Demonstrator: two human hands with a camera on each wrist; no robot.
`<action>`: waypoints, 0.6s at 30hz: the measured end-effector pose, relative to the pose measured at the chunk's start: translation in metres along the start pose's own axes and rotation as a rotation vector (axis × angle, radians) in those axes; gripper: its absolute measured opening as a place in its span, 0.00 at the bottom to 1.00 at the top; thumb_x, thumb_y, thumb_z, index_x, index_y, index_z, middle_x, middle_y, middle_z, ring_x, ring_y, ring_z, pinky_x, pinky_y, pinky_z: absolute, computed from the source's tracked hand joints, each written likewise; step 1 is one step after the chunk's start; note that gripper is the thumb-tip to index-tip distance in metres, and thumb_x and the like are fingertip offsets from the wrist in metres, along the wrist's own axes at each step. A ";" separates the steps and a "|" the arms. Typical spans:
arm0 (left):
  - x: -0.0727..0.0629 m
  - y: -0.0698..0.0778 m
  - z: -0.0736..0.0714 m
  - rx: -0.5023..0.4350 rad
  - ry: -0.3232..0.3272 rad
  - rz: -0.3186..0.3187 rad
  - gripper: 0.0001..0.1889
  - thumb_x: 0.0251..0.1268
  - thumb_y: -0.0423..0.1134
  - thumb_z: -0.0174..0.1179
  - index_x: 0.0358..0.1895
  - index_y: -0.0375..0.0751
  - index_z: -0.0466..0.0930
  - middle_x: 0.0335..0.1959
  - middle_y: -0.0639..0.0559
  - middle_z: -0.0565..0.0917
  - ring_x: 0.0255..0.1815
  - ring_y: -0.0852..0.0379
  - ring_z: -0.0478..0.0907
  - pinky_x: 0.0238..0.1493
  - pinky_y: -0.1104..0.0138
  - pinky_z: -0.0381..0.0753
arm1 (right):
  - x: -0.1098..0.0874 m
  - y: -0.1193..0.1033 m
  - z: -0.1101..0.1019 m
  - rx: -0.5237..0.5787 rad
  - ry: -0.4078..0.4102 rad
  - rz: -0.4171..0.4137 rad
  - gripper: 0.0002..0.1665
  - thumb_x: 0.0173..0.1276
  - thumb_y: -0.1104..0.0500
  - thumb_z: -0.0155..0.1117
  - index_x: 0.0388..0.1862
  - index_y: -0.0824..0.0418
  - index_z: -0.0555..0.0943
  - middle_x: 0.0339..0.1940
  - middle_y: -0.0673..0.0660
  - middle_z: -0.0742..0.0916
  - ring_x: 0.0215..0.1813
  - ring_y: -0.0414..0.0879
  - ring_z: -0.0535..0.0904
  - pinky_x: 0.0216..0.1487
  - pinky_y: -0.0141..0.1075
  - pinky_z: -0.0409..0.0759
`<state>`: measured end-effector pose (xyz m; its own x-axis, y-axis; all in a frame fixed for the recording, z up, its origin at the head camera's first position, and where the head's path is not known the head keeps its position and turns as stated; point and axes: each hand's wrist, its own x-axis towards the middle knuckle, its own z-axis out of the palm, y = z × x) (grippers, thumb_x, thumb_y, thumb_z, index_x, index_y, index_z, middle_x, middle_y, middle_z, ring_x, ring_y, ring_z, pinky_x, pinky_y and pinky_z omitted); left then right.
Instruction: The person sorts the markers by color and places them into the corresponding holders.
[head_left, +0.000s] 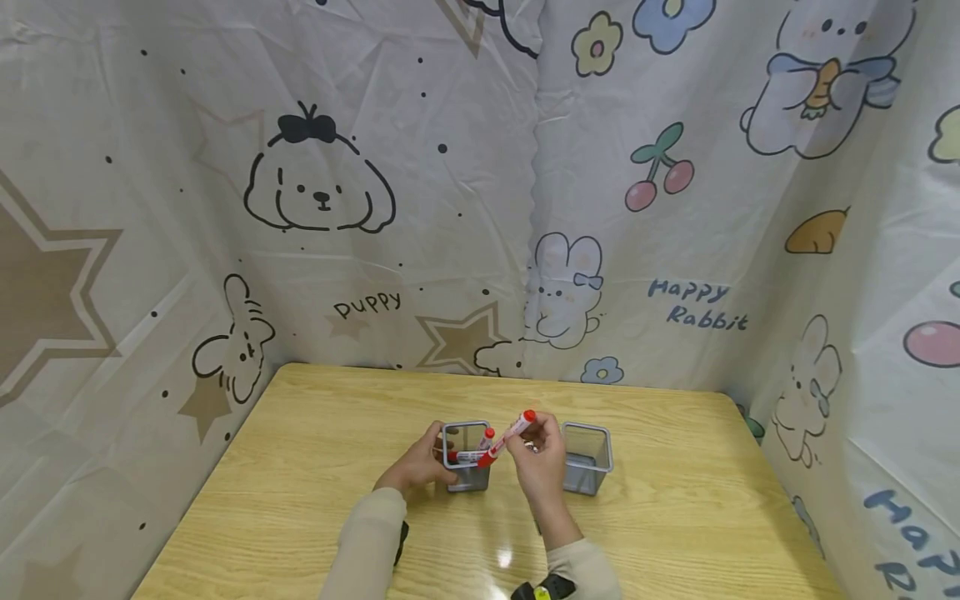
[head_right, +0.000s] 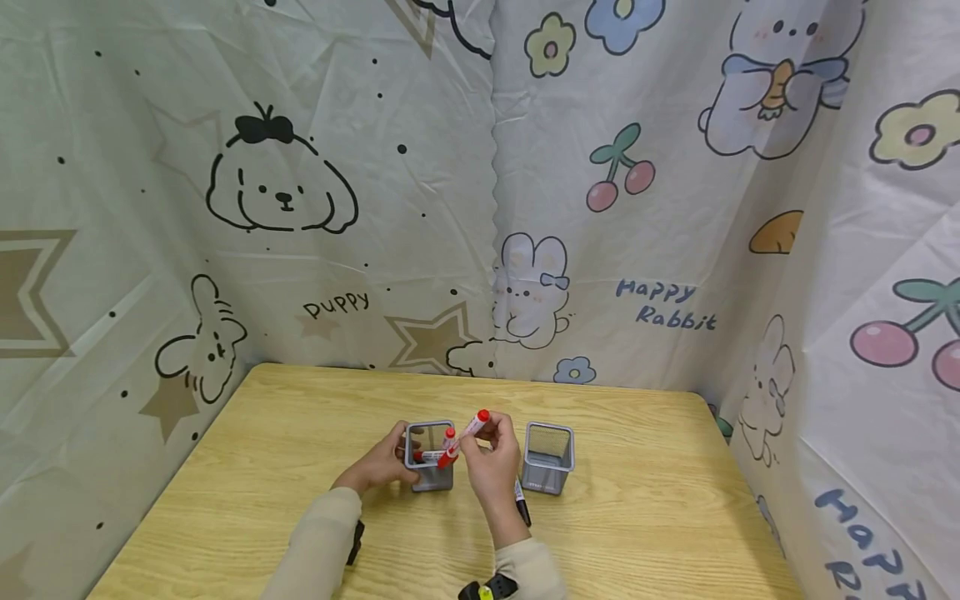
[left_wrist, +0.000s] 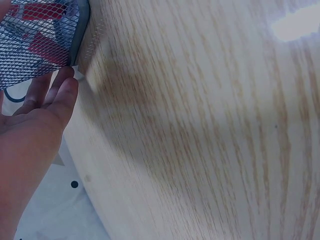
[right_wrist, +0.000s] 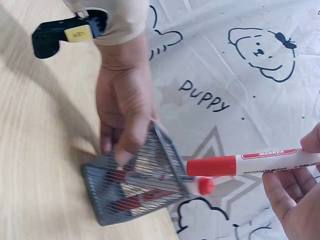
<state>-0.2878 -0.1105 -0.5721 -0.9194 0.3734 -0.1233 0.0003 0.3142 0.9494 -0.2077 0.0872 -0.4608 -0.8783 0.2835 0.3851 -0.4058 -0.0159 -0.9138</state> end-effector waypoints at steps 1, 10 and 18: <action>0.000 0.001 0.000 -0.001 -0.001 0.001 0.40 0.36 0.23 0.71 0.59 0.41 0.61 0.52 0.36 0.70 0.45 0.45 0.72 0.48 0.53 0.71 | -0.001 0.001 0.001 0.006 -0.004 0.003 0.14 0.47 0.81 0.58 0.36 0.78 0.71 0.28 0.67 0.78 0.31 0.47 0.75 0.30 0.28 0.74; -0.001 0.002 0.001 -0.004 0.005 0.004 0.41 0.36 0.23 0.70 0.59 0.41 0.61 0.53 0.36 0.70 0.46 0.44 0.72 0.48 0.51 0.70 | -0.006 0.010 0.005 0.063 0.006 0.014 0.14 0.45 0.81 0.56 0.34 0.78 0.70 0.27 0.62 0.78 0.32 0.53 0.76 0.27 0.27 0.75; -0.002 0.002 0.001 -0.017 0.004 0.008 0.41 0.36 0.23 0.70 0.59 0.40 0.61 0.52 0.35 0.70 0.47 0.41 0.72 0.48 0.52 0.71 | -0.008 0.012 0.007 0.105 -0.031 0.021 0.14 0.47 0.81 0.56 0.36 0.80 0.69 0.27 0.58 0.78 0.32 0.49 0.76 0.27 0.27 0.76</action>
<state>-0.2858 -0.1099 -0.5701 -0.9210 0.3723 -0.1149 0.0006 0.2962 0.9551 -0.2074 0.0781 -0.4742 -0.8934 0.2525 0.3715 -0.4104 -0.1222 -0.9037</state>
